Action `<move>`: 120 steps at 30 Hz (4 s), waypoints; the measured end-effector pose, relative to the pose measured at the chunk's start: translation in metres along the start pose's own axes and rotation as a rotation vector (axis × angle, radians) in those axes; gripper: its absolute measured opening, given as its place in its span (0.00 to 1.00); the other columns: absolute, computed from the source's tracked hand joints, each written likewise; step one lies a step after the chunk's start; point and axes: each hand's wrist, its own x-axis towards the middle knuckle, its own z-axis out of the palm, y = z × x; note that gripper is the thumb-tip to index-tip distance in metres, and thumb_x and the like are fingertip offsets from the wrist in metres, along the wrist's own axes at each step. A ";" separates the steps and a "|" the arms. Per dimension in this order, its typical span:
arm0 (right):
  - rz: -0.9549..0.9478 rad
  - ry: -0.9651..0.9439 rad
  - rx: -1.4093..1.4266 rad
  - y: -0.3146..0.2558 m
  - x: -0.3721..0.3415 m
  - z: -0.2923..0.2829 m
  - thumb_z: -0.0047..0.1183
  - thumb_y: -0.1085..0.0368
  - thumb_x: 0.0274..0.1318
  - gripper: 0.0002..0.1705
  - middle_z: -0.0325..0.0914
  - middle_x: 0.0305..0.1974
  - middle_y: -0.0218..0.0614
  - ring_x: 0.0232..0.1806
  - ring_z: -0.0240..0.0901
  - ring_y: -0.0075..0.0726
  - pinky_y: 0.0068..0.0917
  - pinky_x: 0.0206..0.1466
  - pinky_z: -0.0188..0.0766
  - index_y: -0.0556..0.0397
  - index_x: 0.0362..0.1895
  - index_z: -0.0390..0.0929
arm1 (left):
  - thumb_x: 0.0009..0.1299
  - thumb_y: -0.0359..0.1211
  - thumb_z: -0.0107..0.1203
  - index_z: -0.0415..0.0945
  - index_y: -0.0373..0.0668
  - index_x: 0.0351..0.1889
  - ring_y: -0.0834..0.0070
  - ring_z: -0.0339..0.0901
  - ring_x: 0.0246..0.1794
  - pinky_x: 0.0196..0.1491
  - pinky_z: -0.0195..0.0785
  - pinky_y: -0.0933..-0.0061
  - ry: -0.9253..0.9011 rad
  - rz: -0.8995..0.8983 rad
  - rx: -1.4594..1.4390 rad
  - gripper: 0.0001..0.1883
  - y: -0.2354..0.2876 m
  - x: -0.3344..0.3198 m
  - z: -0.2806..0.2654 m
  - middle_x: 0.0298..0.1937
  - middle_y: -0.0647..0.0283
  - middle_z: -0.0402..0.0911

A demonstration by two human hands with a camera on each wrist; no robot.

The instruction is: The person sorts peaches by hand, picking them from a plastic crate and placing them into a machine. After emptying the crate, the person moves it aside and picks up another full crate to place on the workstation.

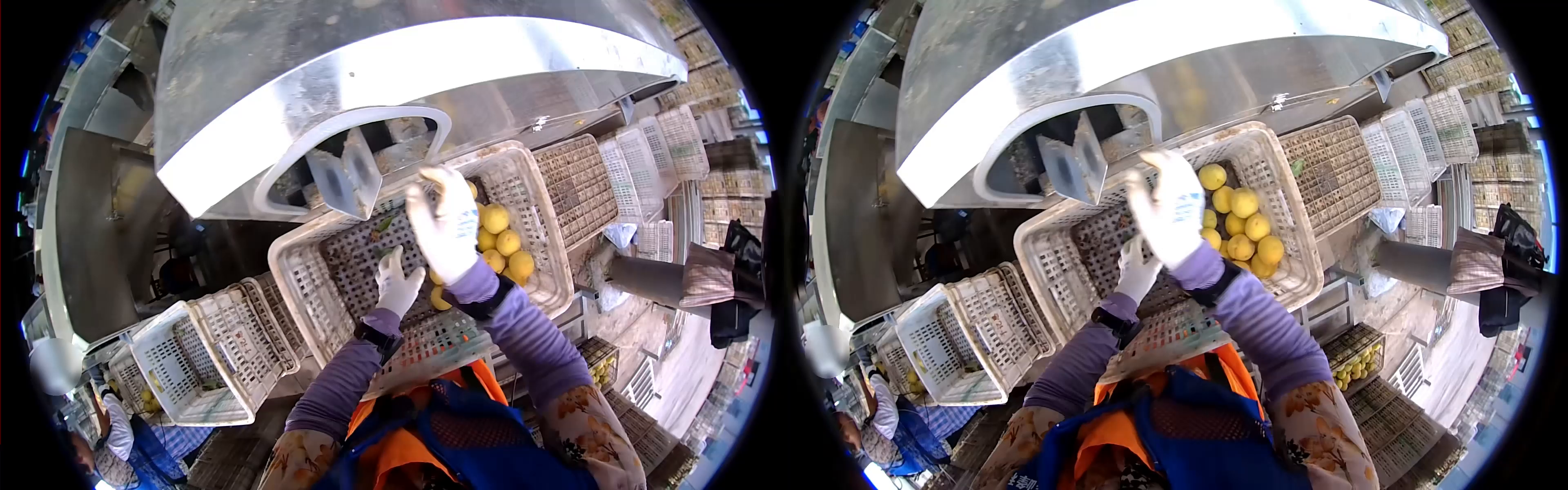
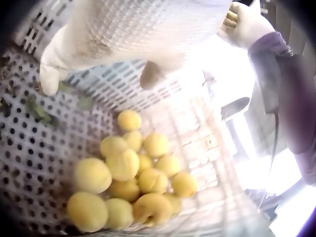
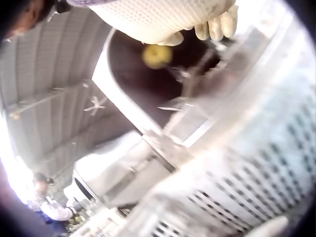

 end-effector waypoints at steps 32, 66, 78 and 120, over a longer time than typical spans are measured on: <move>0.251 -0.275 0.403 -0.058 -0.060 -0.058 0.76 0.65 0.34 0.49 0.70 0.60 0.51 0.59 0.72 0.49 0.38 0.63 0.70 0.59 0.63 0.62 | 0.69 0.39 0.65 0.56 0.50 0.75 0.66 0.69 0.67 0.70 0.62 0.62 -0.171 0.138 -1.518 0.39 0.087 -0.080 -0.121 0.66 0.60 0.70; 0.319 -0.825 0.869 -0.107 0.004 -0.042 0.69 0.67 0.41 0.58 0.54 0.74 0.47 0.78 0.48 0.41 0.37 0.78 0.45 0.59 0.76 0.51 | 0.62 0.38 0.71 0.46 0.34 0.78 0.68 0.62 0.73 0.74 0.53 0.67 -0.339 0.505 -1.072 0.54 0.096 -0.091 -0.201 0.73 0.55 0.64; -0.119 -0.212 0.059 -0.051 0.012 0.040 0.63 0.63 0.42 0.45 0.67 0.64 0.52 0.73 0.53 0.71 0.66 0.76 0.43 0.57 0.67 0.60 | 0.76 0.61 0.45 0.46 0.46 0.80 0.66 0.81 0.39 0.39 0.80 0.67 -0.140 0.191 -1.306 0.43 0.079 -0.073 -0.197 0.53 0.49 0.78; -0.163 -0.247 0.046 -0.051 0.075 0.073 0.71 0.48 0.42 0.37 0.74 0.42 0.56 0.50 0.70 0.61 0.57 0.60 0.62 0.63 0.48 0.72 | 0.74 0.49 0.50 0.56 0.43 0.76 0.48 0.62 0.69 0.70 0.58 0.53 0.290 -0.336 -0.622 0.36 -0.023 -0.003 -0.062 0.71 0.45 0.63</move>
